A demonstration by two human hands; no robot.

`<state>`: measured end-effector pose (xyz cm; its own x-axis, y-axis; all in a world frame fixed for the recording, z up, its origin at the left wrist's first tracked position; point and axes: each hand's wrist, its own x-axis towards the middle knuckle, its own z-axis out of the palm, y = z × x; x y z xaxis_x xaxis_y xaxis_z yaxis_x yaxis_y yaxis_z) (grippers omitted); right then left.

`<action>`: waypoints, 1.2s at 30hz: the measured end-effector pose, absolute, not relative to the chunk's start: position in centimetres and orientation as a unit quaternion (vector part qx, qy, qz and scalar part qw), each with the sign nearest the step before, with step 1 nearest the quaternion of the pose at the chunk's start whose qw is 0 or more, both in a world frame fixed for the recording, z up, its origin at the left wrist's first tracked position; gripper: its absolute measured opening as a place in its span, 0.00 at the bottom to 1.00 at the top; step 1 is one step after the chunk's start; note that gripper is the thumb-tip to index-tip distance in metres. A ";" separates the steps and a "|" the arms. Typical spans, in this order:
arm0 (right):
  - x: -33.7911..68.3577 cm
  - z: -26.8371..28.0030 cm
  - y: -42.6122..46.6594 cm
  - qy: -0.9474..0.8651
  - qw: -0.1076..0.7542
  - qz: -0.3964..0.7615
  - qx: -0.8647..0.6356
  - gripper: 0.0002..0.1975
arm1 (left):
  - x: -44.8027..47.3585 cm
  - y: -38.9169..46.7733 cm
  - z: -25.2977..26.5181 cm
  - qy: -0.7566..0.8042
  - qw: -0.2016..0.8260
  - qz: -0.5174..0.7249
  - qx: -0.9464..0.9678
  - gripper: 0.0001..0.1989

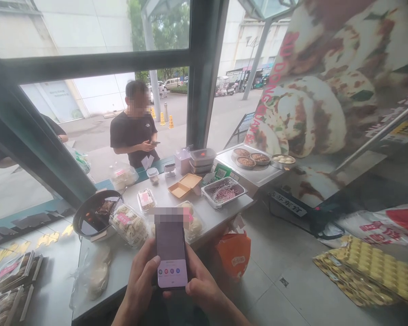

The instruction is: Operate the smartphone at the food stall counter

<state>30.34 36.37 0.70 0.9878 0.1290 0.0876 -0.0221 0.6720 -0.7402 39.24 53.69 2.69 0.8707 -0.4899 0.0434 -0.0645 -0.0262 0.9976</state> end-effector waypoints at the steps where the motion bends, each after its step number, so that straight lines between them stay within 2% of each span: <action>1: 30.4 0.7 36.4 -0.068 0.908 0.034 -0.411 0.47 | 39.2 53.7 2.7 -0.198 0.669 -0.159 0.698 0.26; 6: 30.4 0.5 36.6 -0.059 0.890 0.006 -0.452 0.35 | 39.0 53.5 2.8 -0.197 0.669 -0.161 0.698 0.27; 13: 30.7 0.1 37.1 -0.040 0.874 -0.016 -0.483 0.32 | 38.9 53.4 2.5 -0.202 0.664 -0.148 0.705 0.26; 19: 31.1 0.1 37.5 0.041 0.849 -0.023 -0.526 0.36 | 38.8 53.4 2.3 -0.226 0.658 -0.153 0.701 0.27; 36: 30.0 1.0 36.6 -0.057 0.898 0.007 -0.437 0.45 | 38.9 53.7 2.5 -0.194 0.665 -0.168 0.701 0.28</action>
